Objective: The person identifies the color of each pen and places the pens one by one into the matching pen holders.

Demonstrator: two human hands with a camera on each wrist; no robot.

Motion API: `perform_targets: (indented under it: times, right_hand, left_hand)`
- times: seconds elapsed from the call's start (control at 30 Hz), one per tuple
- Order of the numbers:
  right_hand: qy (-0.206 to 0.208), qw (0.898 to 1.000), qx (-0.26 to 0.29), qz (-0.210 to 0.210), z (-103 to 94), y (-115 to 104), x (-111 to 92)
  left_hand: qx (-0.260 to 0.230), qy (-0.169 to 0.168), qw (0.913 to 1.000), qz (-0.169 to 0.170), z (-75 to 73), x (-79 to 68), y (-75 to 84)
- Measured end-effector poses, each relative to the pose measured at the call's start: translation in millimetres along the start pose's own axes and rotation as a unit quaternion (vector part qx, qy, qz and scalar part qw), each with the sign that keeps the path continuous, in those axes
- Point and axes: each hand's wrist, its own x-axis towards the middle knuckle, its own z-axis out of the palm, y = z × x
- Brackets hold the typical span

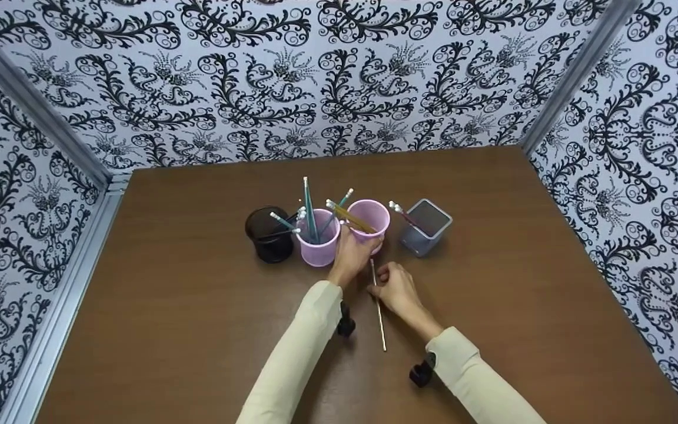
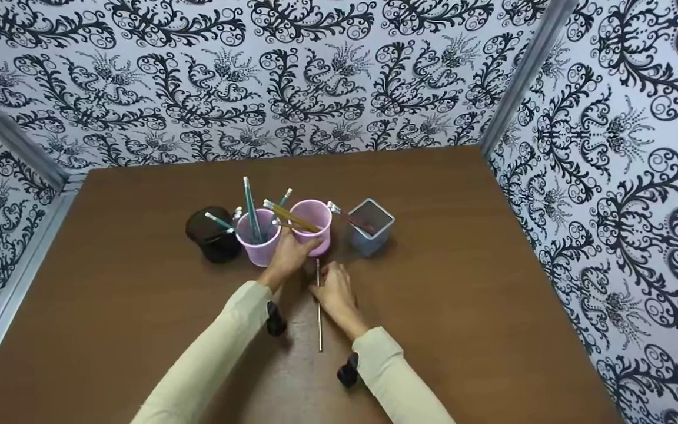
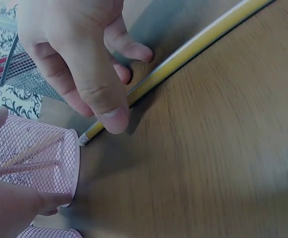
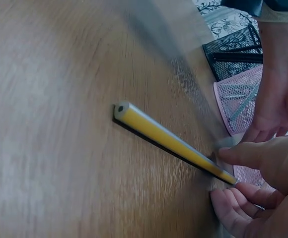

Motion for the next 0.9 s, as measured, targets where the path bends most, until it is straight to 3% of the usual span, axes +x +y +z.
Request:
perform_targets:
  times: [0.53, 0.77, 0.9]
  right_hand:
    - [0.008, 1.0, -0.017, 0.0, 1.7, -7.7, -6.5]
    - [-0.022, 0.999, -0.003, 0.034, -2.3, -14.3, -8.0]
    - [-0.039, 0.996, 0.031, 0.07, -7.4, -15.9, -12.0]
  left_hand:
    - [-0.019, -0.006, 0.9998, 0.004, -1.2, 1.5, -4.5]
    - [0.0, -0.014, 0.9999, -0.01, -3.5, 1.6, -4.1]
    - [0.002, -0.012, 0.9999, 0.002, -2.2, 2.4, -5.5]
